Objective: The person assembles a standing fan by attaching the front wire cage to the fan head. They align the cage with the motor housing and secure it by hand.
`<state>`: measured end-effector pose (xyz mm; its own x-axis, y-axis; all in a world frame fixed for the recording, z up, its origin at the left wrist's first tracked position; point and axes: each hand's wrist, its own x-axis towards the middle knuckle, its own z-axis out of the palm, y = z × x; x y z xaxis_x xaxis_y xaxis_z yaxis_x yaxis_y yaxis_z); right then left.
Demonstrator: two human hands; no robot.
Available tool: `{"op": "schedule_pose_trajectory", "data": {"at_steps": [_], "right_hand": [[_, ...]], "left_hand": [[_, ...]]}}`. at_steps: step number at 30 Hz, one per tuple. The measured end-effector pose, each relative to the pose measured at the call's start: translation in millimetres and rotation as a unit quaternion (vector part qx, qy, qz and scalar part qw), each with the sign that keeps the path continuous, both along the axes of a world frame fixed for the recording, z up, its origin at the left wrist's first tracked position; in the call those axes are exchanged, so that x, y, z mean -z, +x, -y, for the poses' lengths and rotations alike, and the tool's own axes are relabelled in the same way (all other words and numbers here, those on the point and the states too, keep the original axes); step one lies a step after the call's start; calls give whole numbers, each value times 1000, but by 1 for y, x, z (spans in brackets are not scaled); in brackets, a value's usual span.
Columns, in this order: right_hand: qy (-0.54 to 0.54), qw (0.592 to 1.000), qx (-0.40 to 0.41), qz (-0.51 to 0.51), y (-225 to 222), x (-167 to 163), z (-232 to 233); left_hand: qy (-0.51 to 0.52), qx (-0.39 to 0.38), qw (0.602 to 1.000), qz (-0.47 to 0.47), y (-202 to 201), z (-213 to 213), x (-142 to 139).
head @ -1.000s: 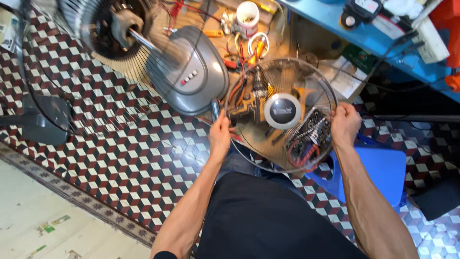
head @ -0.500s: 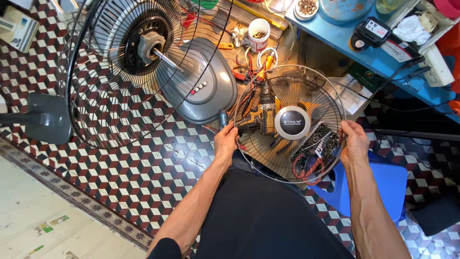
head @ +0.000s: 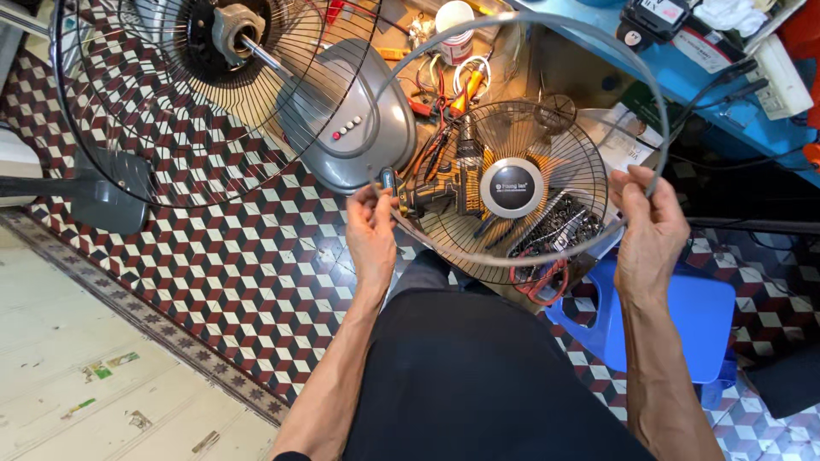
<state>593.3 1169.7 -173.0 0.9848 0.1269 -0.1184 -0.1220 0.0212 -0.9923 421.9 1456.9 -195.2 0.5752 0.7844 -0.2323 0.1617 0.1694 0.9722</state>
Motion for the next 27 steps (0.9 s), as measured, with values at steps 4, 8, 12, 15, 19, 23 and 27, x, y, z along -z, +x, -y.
{"op": "schedule_pose_trajectory", "data": {"at_steps": [4,8,12,15,19,23,27], "right_hand": [[-21,998,-6,65,-14,-32,-3],[-42,995,15,87,-30,-44,1],[-51,993,41,100,-42,-48,0],[-58,991,55,103,-47,-47,-5],[-56,991,80,88,-49,-41,-6],[-88,992,91,25,-43,-25,-1],[-167,984,62,-2,-32,0,2]], "left_hand": [[39,-6,998,46,-6,14,-26],[58,13,996,69,-6,17,-33],[48,30,996,71,0,3,-32],[41,51,995,81,5,-7,-26],[7,78,993,87,6,-19,-11],[-61,105,992,44,5,-25,9],[-102,132,986,-16,-7,-17,32]]}}
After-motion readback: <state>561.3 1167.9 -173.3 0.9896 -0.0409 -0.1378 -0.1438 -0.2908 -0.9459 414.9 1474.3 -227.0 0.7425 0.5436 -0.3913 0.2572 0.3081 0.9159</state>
